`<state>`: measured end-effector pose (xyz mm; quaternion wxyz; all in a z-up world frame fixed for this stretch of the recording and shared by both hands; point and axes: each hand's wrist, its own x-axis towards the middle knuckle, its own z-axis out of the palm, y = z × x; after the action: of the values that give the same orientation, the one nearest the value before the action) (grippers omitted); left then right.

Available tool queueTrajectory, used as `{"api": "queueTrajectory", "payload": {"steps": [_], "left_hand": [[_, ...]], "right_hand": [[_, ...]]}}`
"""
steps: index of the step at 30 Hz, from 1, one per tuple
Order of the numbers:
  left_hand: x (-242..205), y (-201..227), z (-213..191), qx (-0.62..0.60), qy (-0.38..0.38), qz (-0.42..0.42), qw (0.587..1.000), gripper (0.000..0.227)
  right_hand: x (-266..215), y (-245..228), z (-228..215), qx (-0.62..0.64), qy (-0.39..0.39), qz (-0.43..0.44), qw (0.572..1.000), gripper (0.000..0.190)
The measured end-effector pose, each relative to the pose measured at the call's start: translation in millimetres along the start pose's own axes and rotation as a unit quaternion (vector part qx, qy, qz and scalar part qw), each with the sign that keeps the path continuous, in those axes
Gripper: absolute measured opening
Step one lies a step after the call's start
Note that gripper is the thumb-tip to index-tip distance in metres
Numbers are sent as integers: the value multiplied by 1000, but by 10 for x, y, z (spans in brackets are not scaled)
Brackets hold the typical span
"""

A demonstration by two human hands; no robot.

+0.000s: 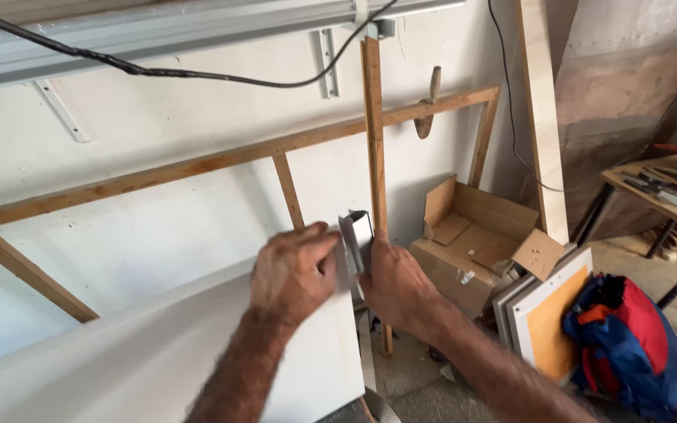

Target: Fitting a metal U-channel profile onto the edge of a white panel

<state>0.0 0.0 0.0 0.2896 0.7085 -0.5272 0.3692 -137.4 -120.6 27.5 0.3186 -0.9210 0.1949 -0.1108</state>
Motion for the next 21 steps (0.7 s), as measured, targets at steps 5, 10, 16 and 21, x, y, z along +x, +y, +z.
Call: {"api": "queueTrajectory", "payload": {"steps": [5, 10, 16, 21], "left_hand": [[135, 97, -174, 2, 43, 25, 999, 13], [104, 150, -195, -5, 39, 16, 999, 10], [167, 241, -296, -10, 33, 15, 999, 10], [180, 285, -350, -10, 22, 13, 1000, 10]], "right_hand": [[104, 462, 78, 9, -35, -24, 999, 44], [-17, 494, 6, 135, 83, -116, 980, 42], [171, 398, 91, 137, 148, -210, 957, 42], [263, 383, 187, 141, 150, -172, 963, 45]]}}
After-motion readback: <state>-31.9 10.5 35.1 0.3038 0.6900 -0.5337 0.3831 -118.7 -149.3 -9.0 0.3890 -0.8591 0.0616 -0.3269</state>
